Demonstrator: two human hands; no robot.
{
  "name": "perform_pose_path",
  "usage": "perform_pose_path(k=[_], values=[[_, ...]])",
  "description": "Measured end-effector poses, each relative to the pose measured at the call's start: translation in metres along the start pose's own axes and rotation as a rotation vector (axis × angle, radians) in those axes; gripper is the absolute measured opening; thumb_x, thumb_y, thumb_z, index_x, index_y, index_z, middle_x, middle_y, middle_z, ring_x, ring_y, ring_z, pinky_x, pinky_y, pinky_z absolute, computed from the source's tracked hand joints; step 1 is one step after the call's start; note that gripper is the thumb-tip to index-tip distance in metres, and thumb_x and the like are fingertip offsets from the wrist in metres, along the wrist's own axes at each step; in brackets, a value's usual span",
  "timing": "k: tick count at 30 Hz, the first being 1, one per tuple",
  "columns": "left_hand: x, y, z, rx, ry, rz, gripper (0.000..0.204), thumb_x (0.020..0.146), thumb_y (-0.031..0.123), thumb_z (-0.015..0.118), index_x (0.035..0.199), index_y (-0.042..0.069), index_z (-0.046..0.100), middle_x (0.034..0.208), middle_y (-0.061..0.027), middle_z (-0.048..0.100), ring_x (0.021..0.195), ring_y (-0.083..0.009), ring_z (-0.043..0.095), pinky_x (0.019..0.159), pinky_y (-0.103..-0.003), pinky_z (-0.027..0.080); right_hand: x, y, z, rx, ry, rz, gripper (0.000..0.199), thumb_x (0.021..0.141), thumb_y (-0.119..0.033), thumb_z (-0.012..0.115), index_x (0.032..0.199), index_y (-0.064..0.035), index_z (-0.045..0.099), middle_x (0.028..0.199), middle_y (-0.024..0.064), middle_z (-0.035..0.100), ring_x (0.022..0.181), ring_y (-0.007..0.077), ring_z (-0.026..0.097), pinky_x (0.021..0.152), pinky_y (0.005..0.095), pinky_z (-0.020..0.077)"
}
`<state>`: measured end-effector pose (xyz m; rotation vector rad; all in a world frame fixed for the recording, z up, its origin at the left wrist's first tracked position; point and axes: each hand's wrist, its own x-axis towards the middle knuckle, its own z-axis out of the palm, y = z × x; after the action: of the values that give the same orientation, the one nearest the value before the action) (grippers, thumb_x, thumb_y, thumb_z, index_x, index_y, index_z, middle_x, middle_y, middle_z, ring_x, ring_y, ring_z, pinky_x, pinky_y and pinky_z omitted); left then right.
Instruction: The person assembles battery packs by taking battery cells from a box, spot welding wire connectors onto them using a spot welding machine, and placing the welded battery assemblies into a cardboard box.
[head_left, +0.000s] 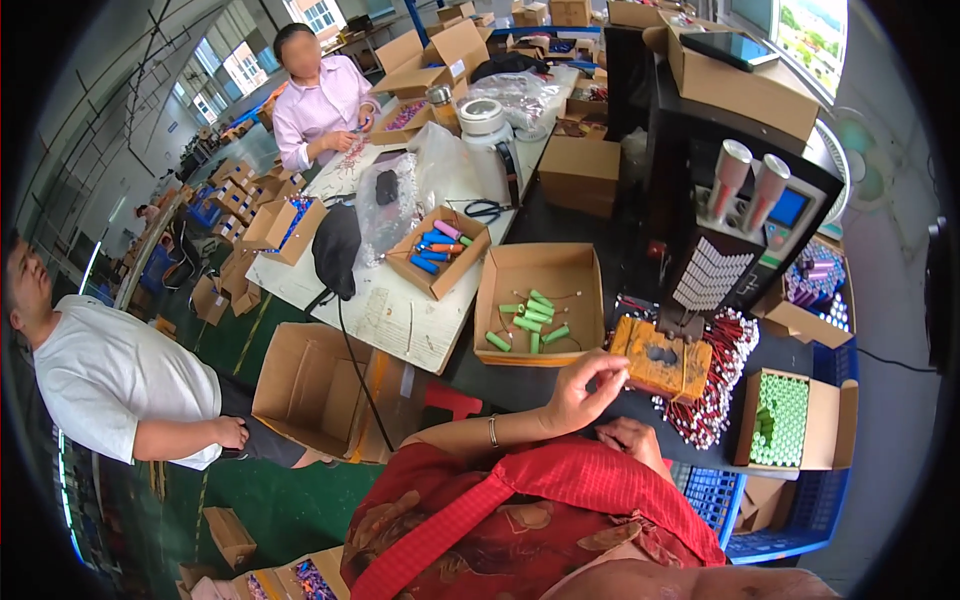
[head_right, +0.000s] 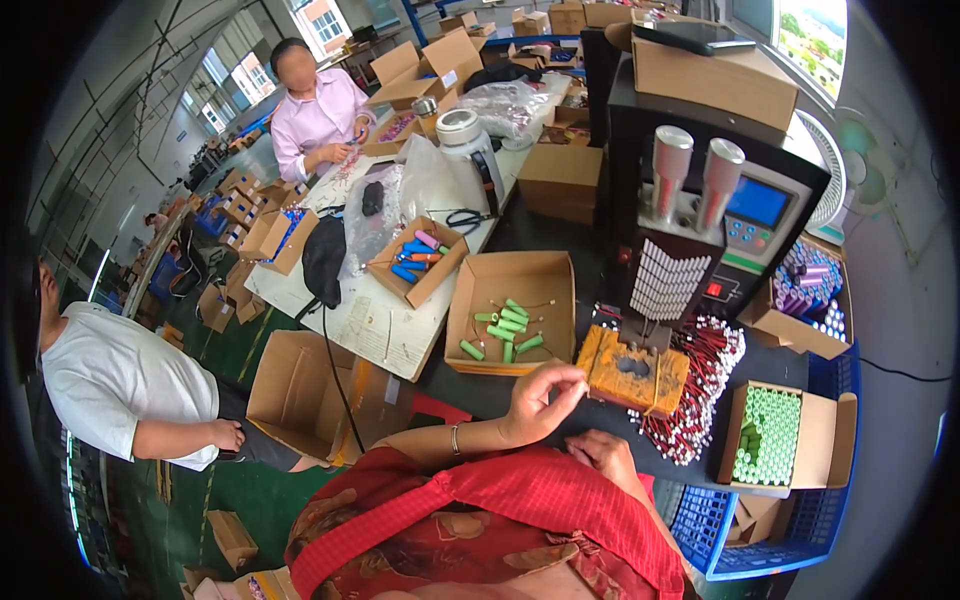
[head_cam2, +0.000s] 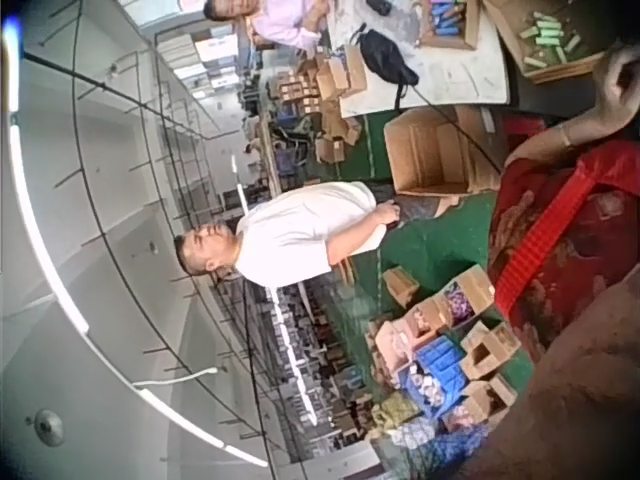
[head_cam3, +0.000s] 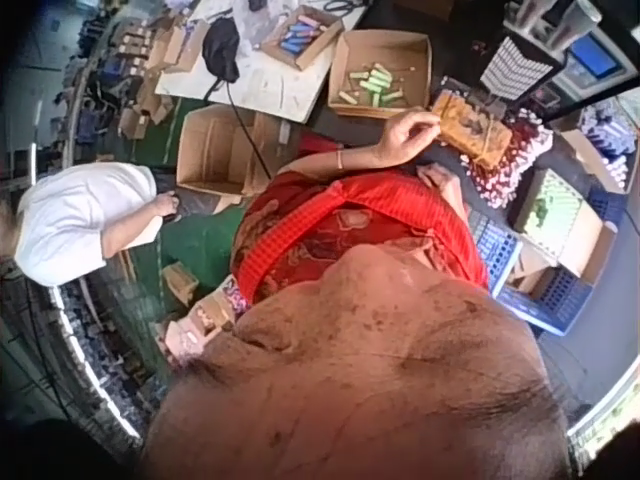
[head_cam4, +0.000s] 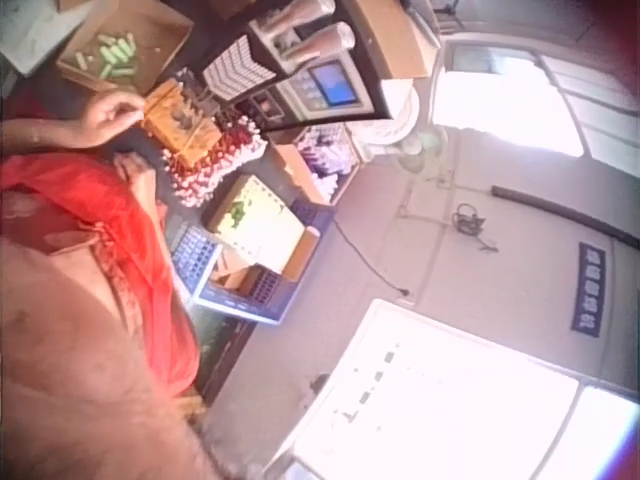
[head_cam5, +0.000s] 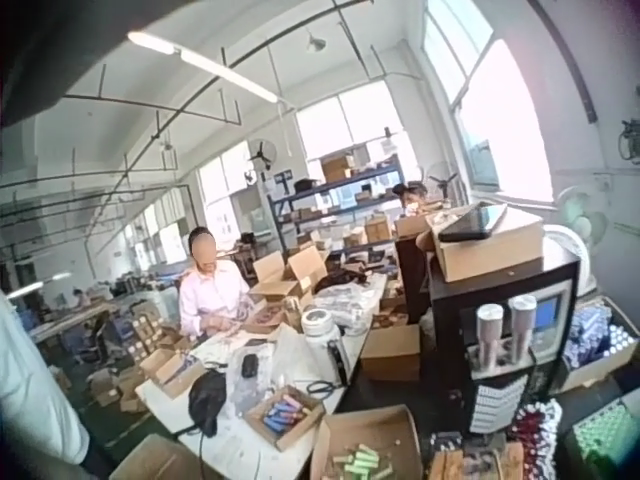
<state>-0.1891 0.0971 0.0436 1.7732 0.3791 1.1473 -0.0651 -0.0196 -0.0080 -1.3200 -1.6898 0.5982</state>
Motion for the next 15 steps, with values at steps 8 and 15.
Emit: perform_pose_path(k=[8, 15], values=[[-0.039, -0.030, 0.020, 0.125, -0.209, 0.206, 0.018, 0.077, -0.003, 0.059, 0.094, 0.002, 0.058, 0.082, -0.0093, 0.058, 0.070, -0.0210, 0.059, 0.059, -0.029, 0.048, -0.011, 0.009, 0.003, -0.019, 0.048, -0.051, 0.011, 0.072, -0.003, 0.063, 0.083, -0.0019, 0.062, 0.075, 0.0117, 0.060, 0.067, 0.0303, 0.058, 0.059, 0.0351, 0.0472], [-0.050, -0.041, 0.015, 0.187, -0.122, 0.087, 0.010, 0.078, 0.001, 0.059, 0.089, 0.001, 0.059, 0.083, -0.0100, 0.059, 0.073, -0.0241, 0.061, 0.062, -0.030, 0.049, -0.011, -0.008, 0.003, 0.004, -0.009, 0.012, 0.009, 0.074, -0.002, 0.061, 0.083, 0.0004, 0.062, 0.073, 0.0121, 0.059, 0.068, 0.0277, 0.059, 0.062, 0.0338, 0.0471]])
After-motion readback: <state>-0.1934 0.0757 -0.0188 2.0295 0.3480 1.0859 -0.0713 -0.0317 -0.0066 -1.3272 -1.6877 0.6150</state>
